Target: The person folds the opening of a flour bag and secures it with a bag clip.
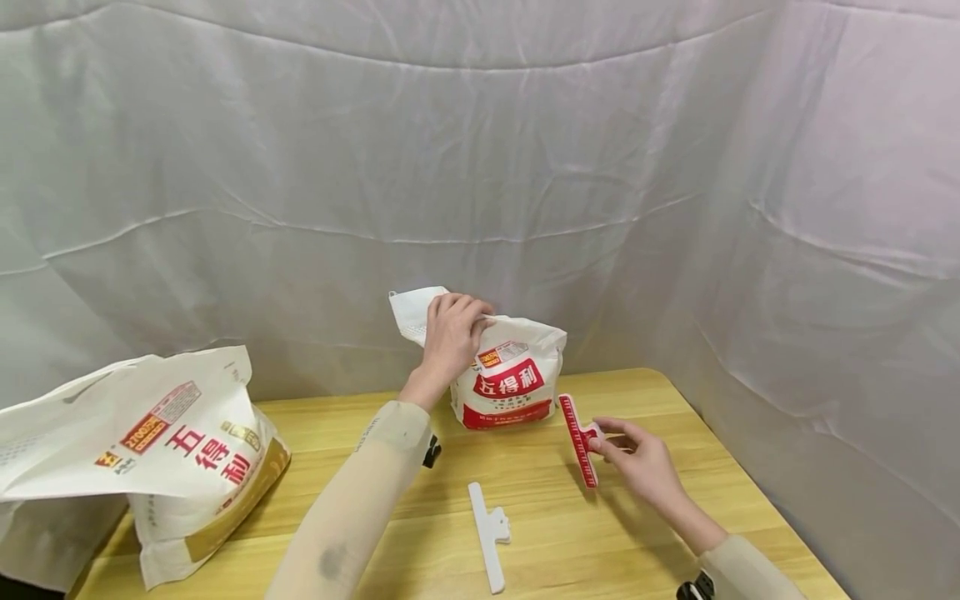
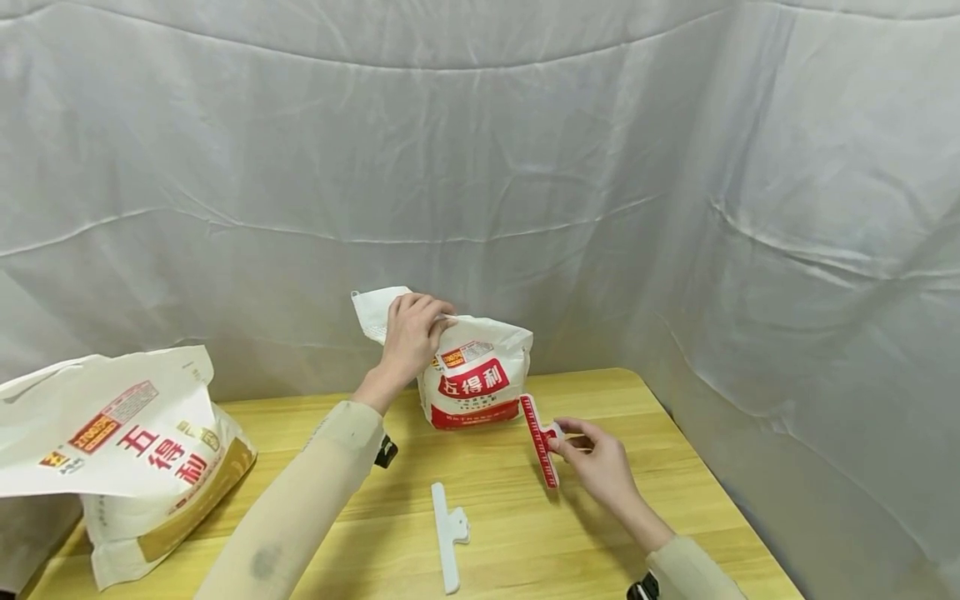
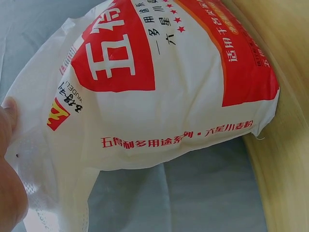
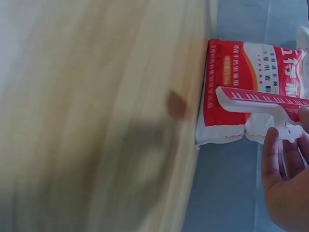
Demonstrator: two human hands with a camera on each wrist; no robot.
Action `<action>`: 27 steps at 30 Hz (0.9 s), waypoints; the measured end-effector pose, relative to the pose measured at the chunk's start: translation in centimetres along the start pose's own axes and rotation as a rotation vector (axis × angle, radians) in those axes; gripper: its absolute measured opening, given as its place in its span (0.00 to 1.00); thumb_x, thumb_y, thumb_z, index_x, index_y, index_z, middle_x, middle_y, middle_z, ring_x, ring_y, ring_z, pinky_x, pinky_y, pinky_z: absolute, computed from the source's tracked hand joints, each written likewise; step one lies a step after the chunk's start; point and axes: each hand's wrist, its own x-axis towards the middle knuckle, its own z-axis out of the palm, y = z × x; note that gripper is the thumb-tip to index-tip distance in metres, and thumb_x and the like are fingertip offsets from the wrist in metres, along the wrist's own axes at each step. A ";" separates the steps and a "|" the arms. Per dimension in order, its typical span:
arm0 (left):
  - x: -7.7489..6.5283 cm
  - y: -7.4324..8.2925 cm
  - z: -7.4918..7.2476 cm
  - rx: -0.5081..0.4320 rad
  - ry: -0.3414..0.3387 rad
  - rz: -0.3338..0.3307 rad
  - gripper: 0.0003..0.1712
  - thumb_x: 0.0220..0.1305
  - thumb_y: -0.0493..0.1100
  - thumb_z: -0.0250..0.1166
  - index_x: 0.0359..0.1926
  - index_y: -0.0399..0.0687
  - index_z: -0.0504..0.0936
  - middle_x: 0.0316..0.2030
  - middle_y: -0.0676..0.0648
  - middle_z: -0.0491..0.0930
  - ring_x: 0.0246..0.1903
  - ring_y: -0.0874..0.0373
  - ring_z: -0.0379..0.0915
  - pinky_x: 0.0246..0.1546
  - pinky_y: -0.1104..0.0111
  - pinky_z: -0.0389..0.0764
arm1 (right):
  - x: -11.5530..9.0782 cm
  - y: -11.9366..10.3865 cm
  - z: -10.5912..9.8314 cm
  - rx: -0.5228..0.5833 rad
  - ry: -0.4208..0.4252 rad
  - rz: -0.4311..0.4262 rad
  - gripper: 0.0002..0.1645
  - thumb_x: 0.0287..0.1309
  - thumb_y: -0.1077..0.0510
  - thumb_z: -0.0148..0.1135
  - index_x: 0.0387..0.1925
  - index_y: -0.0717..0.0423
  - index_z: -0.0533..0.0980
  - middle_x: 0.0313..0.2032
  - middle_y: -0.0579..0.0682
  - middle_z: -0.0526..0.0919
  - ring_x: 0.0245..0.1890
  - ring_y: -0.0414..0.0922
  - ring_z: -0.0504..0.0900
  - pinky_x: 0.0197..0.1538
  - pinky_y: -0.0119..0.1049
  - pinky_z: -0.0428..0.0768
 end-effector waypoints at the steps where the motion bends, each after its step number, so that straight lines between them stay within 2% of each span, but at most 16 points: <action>1: 0.0 0.0 0.0 -0.001 -0.001 0.001 0.07 0.73 0.46 0.65 0.45 0.51 0.87 0.43 0.51 0.85 0.53 0.50 0.72 0.66 0.53 0.63 | 0.1 -0.2 0.0 0.002 0.005 -0.009 0.26 0.65 0.55 0.73 0.61 0.63 0.80 0.54 0.62 0.85 0.42 0.41 0.88 0.43 0.34 0.87; 8: -0.1 0.0 0.1 -0.003 0.005 -0.001 0.07 0.74 0.46 0.65 0.44 0.51 0.87 0.42 0.51 0.85 0.52 0.50 0.72 0.65 0.52 0.63 | 1.4 -1.0 0.2 -0.042 0.046 -0.084 0.24 0.64 0.55 0.73 0.58 0.60 0.82 0.48 0.59 0.88 0.45 0.48 0.87 0.44 0.28 0.85; 16: -0.2 0.1 0.2 0.002 -0.006 -0.006 0.08 0.74 0.47 0.64 0.45 0.51 0.87 0.43 0.51 0.85 0.53 0.50 0.72 0.66 0.52 0.63 | 2.7 -1.9 0.2 -0.074 0.094 -0.156 0.22 0.64 0.58 0.73 0.57 0.60 0.82 0.49 0.58 0.88 0.44 0.39 0.85 0.46 0.24 0.83; 20: -0.3 0.1 0.3 -0.002 0.012 0.000 0.07 0.74 0.46 0.65 0.44 0.51 0.87 0.42 0.51 0.85 0.52 0.50 0.72 0.65 0.52 0.64 | 3.3 -2.8 0.2 -0.083 0.112 -0.185 0.21 0.63 0.58 0.74 0.56 0.60 0.83 0.49 0.57 0.88 0.45 0.41 0.85 0.45 0.24 0.83; 24: -0.3 0.2 0.3 0.002 0.022 0.012 0.07 0.74 0.46 0.65 0.44 0.51 0.87 0.41 0.51 0.85 0.52 0.50 0.72 0.64 0.52 0.65 | 4.0 -3.5 0.3 -0.087 0.119 -0.214 0.21 0.62 0.59 0.74 0.56 0.59 0.83 0.50 0.56 0.88 0.45 0.39 0.85 0.46 0.24 0.83; 27: -0.2 0.2 0.2 0.011 0.019 0.015 0.07 0.74 0.46 0.65 0.44 0.51 0.87 0.41 0.51 0.85 0.52 0.50 0.72 0.64 0.52 0.66 | 4.4 -3.7 0.3 -0.086 0.111 -0.242 0.22 0.62 0.60 0.74 0.57 0.60 0.83 0.50 0.56 0.88 0.45 0.44 0.86 0.46 0.24 0.83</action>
